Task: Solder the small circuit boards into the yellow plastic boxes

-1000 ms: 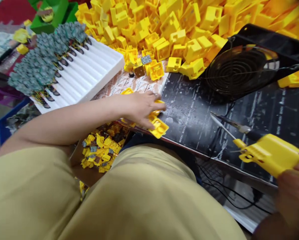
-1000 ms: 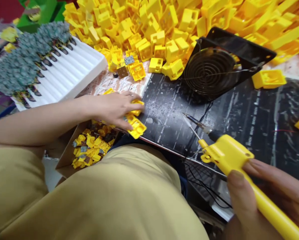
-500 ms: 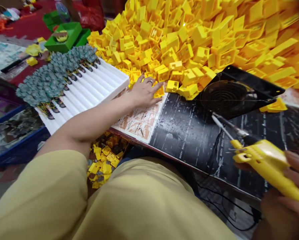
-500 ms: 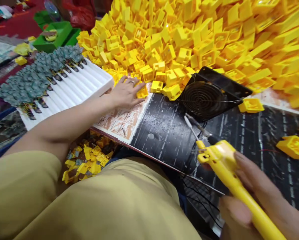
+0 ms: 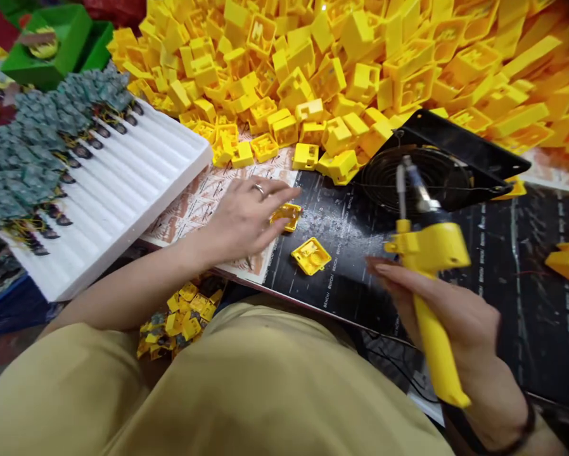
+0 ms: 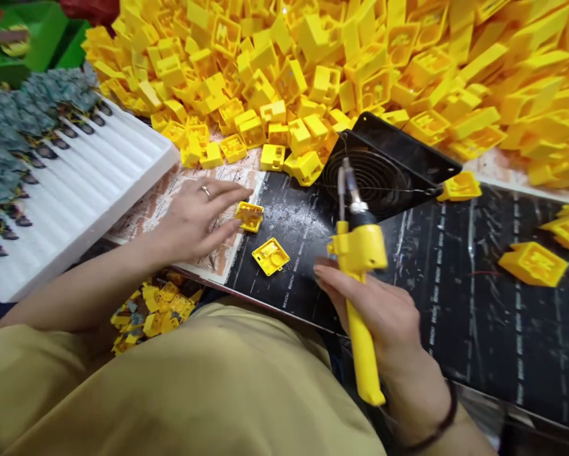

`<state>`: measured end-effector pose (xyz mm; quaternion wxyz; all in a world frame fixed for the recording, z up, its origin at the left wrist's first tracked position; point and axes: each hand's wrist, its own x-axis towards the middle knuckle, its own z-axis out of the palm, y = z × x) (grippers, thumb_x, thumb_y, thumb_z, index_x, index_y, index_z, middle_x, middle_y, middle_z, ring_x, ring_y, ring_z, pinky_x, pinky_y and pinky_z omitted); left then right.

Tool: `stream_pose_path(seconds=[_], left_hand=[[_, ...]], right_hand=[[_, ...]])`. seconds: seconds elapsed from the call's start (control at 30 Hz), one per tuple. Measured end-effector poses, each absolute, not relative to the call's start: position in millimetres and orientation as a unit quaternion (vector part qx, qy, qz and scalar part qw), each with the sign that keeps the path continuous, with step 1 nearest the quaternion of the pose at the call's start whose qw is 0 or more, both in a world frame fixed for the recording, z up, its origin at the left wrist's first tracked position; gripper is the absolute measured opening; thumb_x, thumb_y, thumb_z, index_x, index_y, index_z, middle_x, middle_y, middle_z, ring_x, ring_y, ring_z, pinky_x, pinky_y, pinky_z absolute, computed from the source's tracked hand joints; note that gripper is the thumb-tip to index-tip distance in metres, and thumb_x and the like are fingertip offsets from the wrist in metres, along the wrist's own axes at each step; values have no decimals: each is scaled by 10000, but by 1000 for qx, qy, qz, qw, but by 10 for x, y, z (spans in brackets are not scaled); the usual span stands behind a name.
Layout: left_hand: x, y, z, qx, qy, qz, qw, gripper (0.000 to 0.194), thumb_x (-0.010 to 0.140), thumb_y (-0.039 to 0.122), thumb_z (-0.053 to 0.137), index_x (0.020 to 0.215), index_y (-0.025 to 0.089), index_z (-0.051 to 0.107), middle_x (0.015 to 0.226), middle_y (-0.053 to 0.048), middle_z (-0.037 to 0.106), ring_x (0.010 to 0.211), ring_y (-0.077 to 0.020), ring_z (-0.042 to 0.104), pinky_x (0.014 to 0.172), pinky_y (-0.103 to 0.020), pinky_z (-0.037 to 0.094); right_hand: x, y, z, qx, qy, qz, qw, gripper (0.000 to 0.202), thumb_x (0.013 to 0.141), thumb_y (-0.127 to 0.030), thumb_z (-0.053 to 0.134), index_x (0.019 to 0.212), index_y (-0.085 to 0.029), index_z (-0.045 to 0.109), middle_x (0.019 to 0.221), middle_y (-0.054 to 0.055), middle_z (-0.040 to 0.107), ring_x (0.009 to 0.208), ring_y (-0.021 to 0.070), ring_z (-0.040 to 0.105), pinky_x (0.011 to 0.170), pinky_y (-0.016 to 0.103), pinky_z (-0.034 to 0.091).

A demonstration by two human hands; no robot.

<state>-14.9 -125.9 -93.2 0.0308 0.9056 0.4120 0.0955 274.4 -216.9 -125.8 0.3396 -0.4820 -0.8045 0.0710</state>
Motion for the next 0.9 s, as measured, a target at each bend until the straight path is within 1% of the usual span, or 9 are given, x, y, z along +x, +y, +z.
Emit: stream_pose_path(seconds=[0.1, 0.17, 0.27, 0.33, 0.47, 0.53, 0.63, 0.73, 0.9], left_hand=[[-230, -1067, -914, 927, 370, 37, 56, 557, 899, 297, 454, 1448, 215, 414, 1503, -101, 457, 1385, -287, 387, 1112, -492, 297], [-169, -1006, -903, 938, 341, -24, 58, 652, 862, 282, 513, 1487, 204, 346, 1476, -126, 488, 1409, -316, 354, 1133, -558, 238], [-60, -986, -865, 925, 370, -77, 48, 648, 865, 285, 541, 1469, 126, 372, 1193, -165, 674, 1229, -334, 531, 1103, -586, 256], [-39, -1001, -838, 929, 356, -59, 81, 608, 873, 287, 533, 1447, 137, 402, 1119, -139, 696, 1122, -296, 589, 1090, -545, 283], [-35, -1096, -855, 958, 188, -17, 214, 471, 903, 183, 442, 1363, 272, 488, 1303, -51, 636, 1228, -201, 540, 1134, -436, 247], [-2, -1169, -893, 961, 152, -35, 227, 488, 893, 142, 427, 1358, 271, 498, 1395, -65, 570, 1283, -207, 505, 1112, -412, 282], [58, -1287, -917, 960, 211, -31, 180, 642, 865, 328, 556, 1467, 209, 368, 1486, -156, 457, 1316, -305, 465, 1077, -473, 321], [91, -1390, -891, 953, 281, -1, 109, 782, 814, 525, 602, 1469, 170, 364, 1455, -184, 483, 1302, -367, 453, 1078, -543, 298], [140, -1468, -903, 959, 279, -34, 43, 440, 878, 317, 491, 1288, 173, 566, 1227, -122, 664, 1045, -301, 621, 994, -506, 351]], right_hand=[[2436, -2030, -1274, -447, -828, 85, 328, 418, 832, -449, 712, 1145, -227, 546, 1000, 69, 691, 866, 210, 693, 707, 290, 573], [2266, -1976, -1307, -437, -839, 93, 310, 553, 794, -556, 709, 1169, -198, 516, 963, 88, 670, 849, 238, 676, 690, 335, 567], [2179, -1942, -1351, -436, -845, 93, 295, 405, 883, -392, 667, 1192, -195, 492, 930, 66, 652, 804, 217, 658, 666, 330, 549], [2250, -1954, -1335, -438, -843, 94, 297, 345, 906, -246, 627, 1212, -204, 472, 985, 64, 651, 864, 204, 661, 703, 313, 552], [2507, -2046, -1223, -427, -857, 115, 265, 325, 925, -196, 584, 1230, -213, 474, 1010, 62, 652, 909, 203, 666, 717, 312, 564], [2594, -2101, -1196, -423, -865, 125, 239, 303, 941, -199, 557, 1235, -212, 481, 1016, 68, 655, 902, 207, 669, 694, 317, 567], [2655, -2168, -1231, -429, -864, 127, 230, 301, 944, -196, 554, 1237, -214, 486, 1043, 77, 657, 916, 210, 669, 705, 321, 570], [2684, -2207, -1302, -442, -855, 123, 243, 350, 931, -187, 580, 1263, -222, 475, 1024, 70, 659, 913, 204, 666, 731, 322, 565], [2712, -2245, -1362, -436, -855, 126, 250, 392, 915, -198, 609, 1278, -237, 465, 995, 52, 653, 915, 204, 659, 758, 331, 558]])
